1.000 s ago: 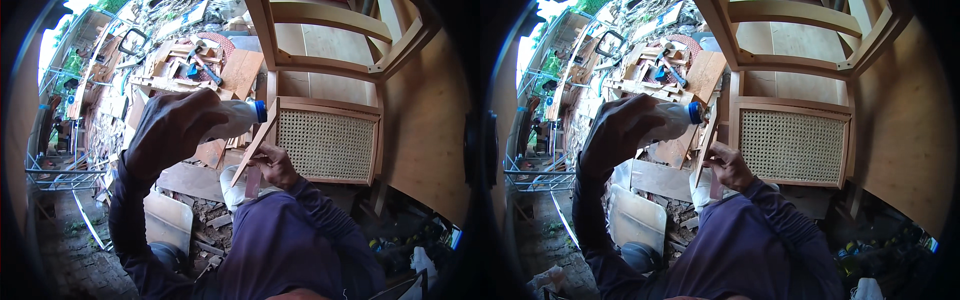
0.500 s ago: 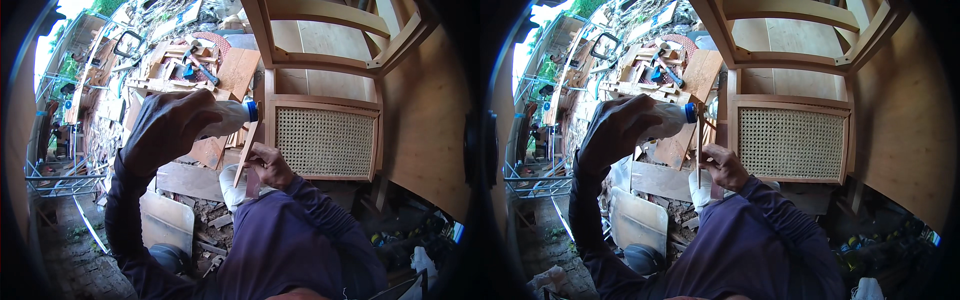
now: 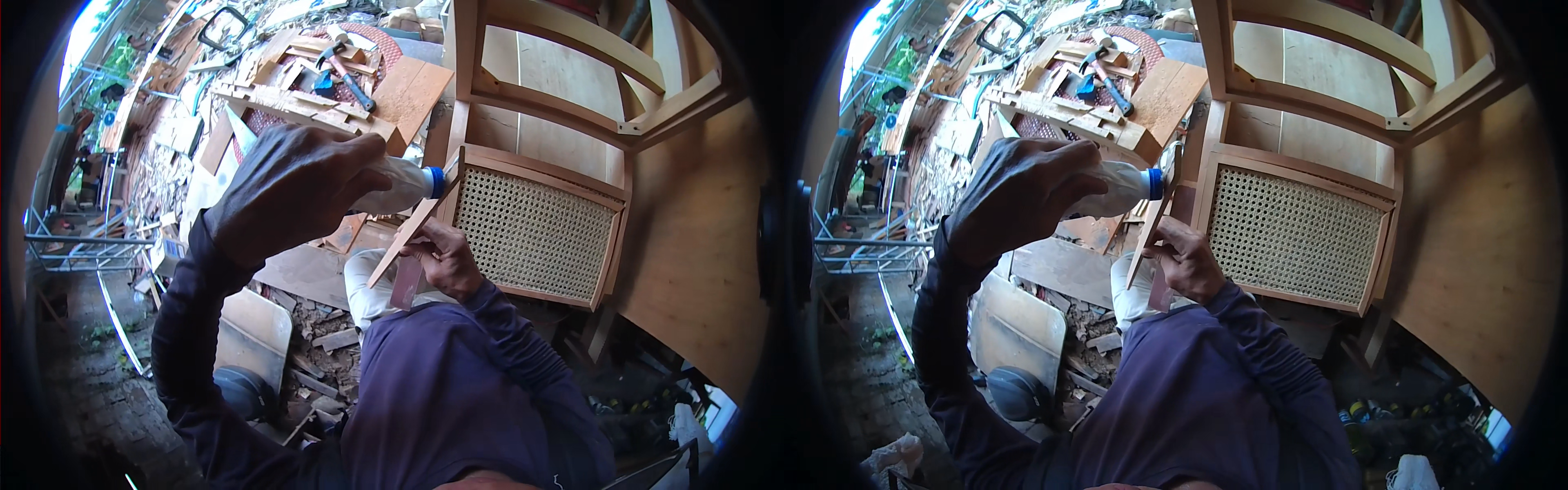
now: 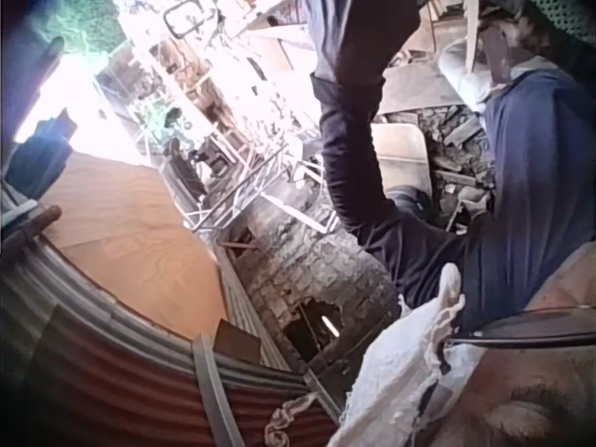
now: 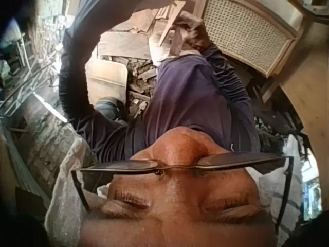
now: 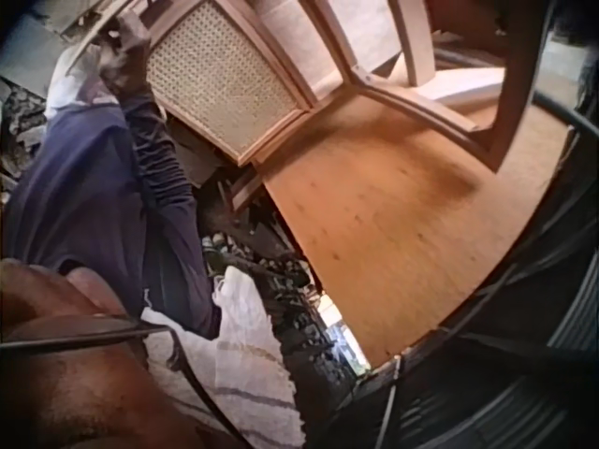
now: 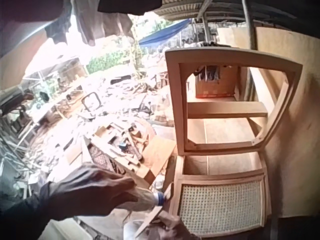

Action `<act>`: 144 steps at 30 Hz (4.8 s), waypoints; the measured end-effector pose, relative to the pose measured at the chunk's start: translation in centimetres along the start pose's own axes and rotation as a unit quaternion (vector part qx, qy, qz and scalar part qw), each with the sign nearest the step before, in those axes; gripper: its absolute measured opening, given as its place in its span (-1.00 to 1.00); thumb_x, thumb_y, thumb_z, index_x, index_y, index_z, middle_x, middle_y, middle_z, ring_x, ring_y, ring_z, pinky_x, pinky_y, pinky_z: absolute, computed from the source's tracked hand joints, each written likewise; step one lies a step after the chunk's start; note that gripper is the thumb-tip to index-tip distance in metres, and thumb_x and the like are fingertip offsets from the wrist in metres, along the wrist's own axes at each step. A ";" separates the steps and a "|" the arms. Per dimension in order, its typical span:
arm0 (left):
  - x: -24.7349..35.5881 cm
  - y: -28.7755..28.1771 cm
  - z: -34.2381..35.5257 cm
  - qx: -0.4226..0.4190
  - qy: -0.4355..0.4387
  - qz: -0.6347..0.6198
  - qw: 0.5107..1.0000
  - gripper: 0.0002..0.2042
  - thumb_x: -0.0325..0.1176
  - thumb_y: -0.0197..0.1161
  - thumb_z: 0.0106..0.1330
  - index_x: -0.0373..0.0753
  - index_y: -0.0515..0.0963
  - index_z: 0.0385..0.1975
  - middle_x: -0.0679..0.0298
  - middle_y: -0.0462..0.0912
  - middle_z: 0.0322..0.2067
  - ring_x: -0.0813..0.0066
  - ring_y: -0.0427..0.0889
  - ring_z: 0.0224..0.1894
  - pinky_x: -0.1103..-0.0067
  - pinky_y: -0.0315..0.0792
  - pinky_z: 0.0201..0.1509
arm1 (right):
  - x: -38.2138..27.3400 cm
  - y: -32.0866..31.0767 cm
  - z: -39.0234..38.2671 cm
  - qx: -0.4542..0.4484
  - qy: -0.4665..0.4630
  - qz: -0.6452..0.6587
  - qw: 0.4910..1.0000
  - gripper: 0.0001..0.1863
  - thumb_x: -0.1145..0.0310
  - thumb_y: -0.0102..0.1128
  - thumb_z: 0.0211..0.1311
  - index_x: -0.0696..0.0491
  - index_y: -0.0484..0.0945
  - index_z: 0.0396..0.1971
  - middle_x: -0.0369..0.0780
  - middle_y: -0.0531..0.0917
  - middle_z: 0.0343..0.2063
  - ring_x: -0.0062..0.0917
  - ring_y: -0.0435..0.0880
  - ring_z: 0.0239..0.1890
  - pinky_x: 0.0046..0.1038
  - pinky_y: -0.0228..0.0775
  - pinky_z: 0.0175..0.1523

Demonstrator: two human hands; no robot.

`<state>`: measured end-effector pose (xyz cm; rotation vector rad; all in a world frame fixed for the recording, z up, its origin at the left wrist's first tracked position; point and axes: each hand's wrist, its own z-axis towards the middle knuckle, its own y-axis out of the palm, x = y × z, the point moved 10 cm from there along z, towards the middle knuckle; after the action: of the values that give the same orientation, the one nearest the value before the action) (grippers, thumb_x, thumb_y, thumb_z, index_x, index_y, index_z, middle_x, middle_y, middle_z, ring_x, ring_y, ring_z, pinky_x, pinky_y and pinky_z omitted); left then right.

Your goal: Applying glue to wooden trim strips and fitting them into the grooves of a chair frame to secure caning.

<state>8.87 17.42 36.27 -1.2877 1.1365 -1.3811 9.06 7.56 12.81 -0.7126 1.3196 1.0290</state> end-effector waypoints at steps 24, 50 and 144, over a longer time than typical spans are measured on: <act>1.0 1.5 0.0 -0.021 -0.002 -0.003 1.000 -0.80 -0.30 0.46 0.37 -0.23 0.56 -0.28 0.05 0.69 -0.53 0.04 0.75 -0.46 0.25 0.50 -0.43 | -1.4 -1.7 0.8 0.032 -0.023 -0.018 0.999 -0.70 0.80 0.28 0.30 0.28 0.67 0.00 -0.13 0.76 -0.14 -0.47 0.82 -0.07 -0.45 0.72 0.04; 1.7 2.1 -0.7 -0.016 0.001 0.039 0.999 -0.82 -0.41 0.47 0.27 -0.29 0.60 -0.25 0.07 0.79 -0.45 0.08 0.78 -0.47 0.31 0.56 -0.41 | -1.0 -1.9 1.2 0.005 -0.036 -0.044 0.998 -0.70 0.82 0.29 0.26 0.29 0.68 -0.03 -0.14 0.79 -0.21 -0.47 0.83 -0.11 -0.44 0.71 0.06; -5.8 14.3 -14.4 -0.164 -0.198 0.038 0.965 -0.80 -0.21 0.41 0.40 -0.16 0.56 -0.31 0.09 0.65 -0.58 -0.01 0.69 -0.49 0.18 0.43 -0.40 | -3.6 -8.3 2.2 0.058 -0.041 0.116 0.991 -0.71 0.71 0.25 0.41 0.27 0.66 0.09 -0.08 0.76 -0.04 -0.38 0.80 -0.04 -0.27 0.80 0.12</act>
<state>-4.83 21.34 20.70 -1.6489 1.1463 -0.8439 17.68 5.40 15.62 -0.4311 1.4013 1.1428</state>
